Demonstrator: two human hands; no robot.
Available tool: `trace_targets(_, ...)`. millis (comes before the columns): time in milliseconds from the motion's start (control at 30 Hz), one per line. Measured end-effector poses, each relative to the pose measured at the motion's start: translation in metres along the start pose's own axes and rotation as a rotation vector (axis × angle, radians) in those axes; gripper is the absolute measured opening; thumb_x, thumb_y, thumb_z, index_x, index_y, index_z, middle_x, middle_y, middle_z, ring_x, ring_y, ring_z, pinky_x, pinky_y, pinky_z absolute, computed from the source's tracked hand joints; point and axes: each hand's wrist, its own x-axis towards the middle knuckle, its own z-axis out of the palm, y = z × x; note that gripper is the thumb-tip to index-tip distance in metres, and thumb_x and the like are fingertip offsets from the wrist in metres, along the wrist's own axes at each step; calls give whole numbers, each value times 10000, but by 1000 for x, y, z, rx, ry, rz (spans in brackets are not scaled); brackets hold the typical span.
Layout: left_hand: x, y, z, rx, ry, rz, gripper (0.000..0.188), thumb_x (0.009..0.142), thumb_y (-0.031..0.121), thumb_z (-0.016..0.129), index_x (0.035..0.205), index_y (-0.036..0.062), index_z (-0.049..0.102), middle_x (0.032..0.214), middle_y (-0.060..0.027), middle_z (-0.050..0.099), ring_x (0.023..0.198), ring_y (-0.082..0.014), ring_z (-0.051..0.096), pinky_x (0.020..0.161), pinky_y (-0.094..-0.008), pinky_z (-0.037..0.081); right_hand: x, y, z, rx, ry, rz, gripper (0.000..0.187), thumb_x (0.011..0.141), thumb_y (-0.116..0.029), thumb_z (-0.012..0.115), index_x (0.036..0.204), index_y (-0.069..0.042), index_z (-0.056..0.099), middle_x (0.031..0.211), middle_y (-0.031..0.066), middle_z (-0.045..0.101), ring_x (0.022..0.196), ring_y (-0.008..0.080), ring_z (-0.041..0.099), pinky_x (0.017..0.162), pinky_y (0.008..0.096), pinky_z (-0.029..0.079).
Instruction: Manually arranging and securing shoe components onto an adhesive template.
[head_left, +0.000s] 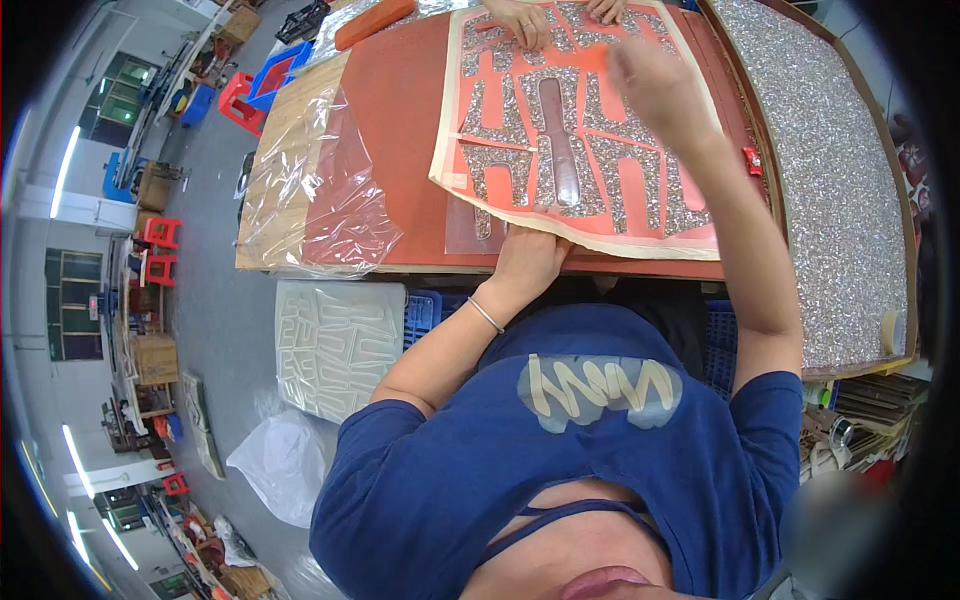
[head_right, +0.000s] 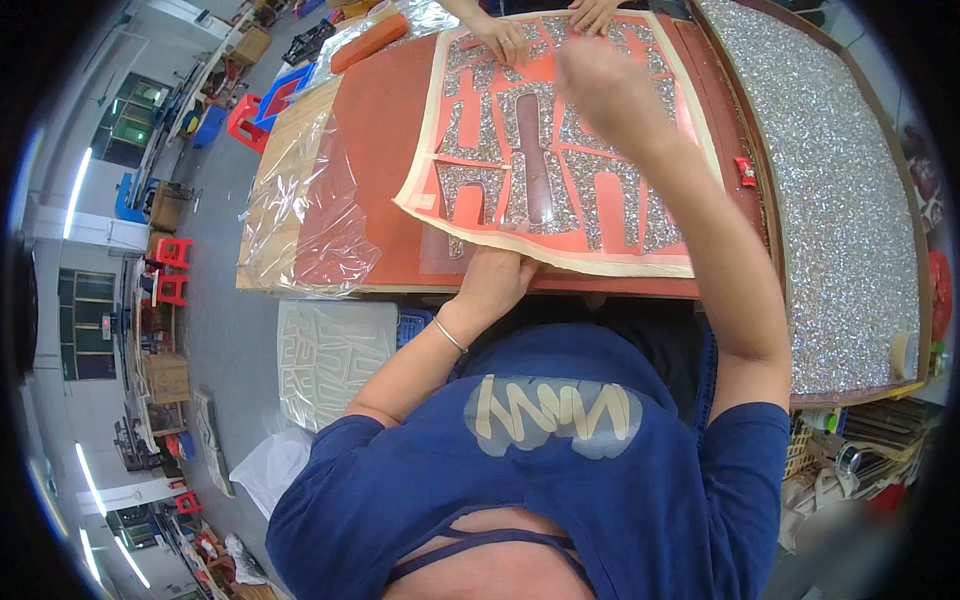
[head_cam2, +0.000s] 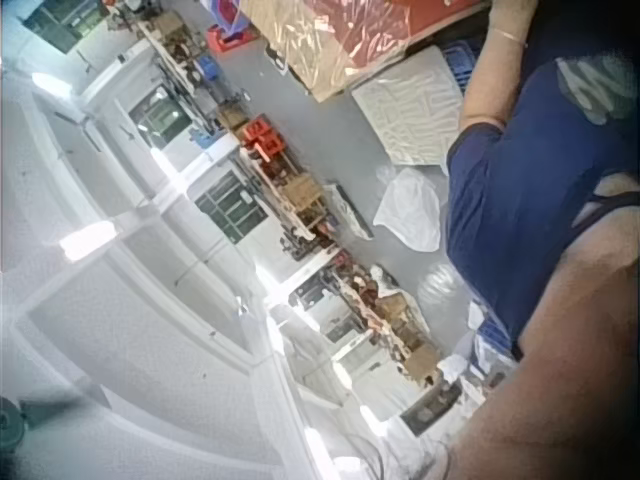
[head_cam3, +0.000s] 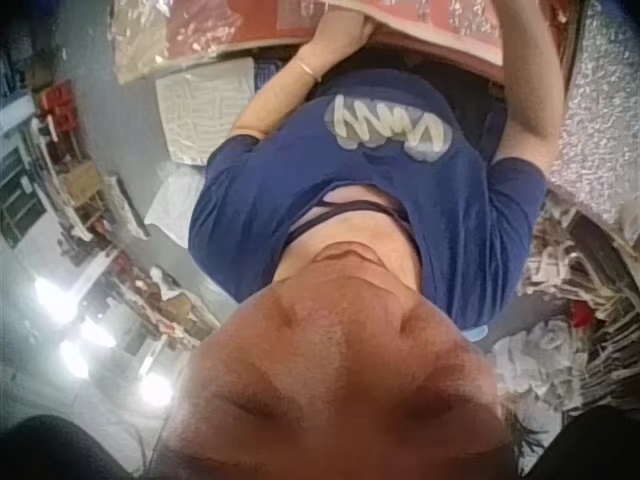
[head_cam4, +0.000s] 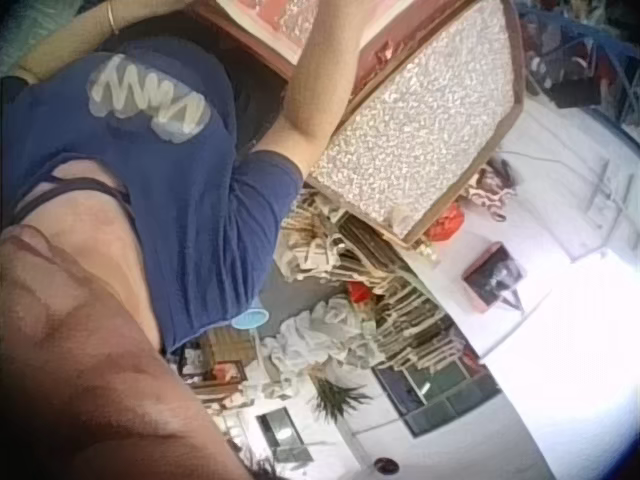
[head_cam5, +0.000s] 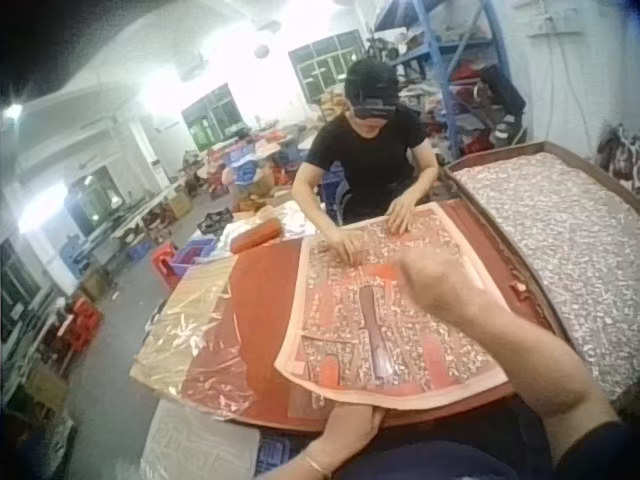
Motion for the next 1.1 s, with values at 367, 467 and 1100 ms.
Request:
trace_targets(367, 0, 7, 0, -31, -34, 27, 193, 808, 126, 646, 953, -2, 664, 896, -164, 664, 1052, -385, 563, 860, -455, 456, -142, 84, -39, -259, -464, -265, 98, 732, -39, 541, 829, -38, 537, 814, 81, 547, 774, 256, 586, 664, 358, 493)
trace_targets(467, -4, 1, 5, 25, 14, 78, 191, 806, 127, 652, 953, 7, 667, 906, -165, 663, 1053, -386, 560, 871, -458, 448, -175, 92, -49, -162, -650, -101, 99, 741, -43, 533, 839, -31, 549, 811, 83, 575, 821, 248, 597, 687, 361, 502)
trace_targets(1100, -8, 7, 17, 184, 27, 78, 217, 779, 159, 671, 923, -3, 660, 1025, -227, 618, 1061, -379, 539, 940, -481, 387, -135, 106, -63, -70, -262, 48, 90, 778, -54, 599, 866, -45, 616, 789, 114, 577, 773, 294, 596, 693, 394, 498)
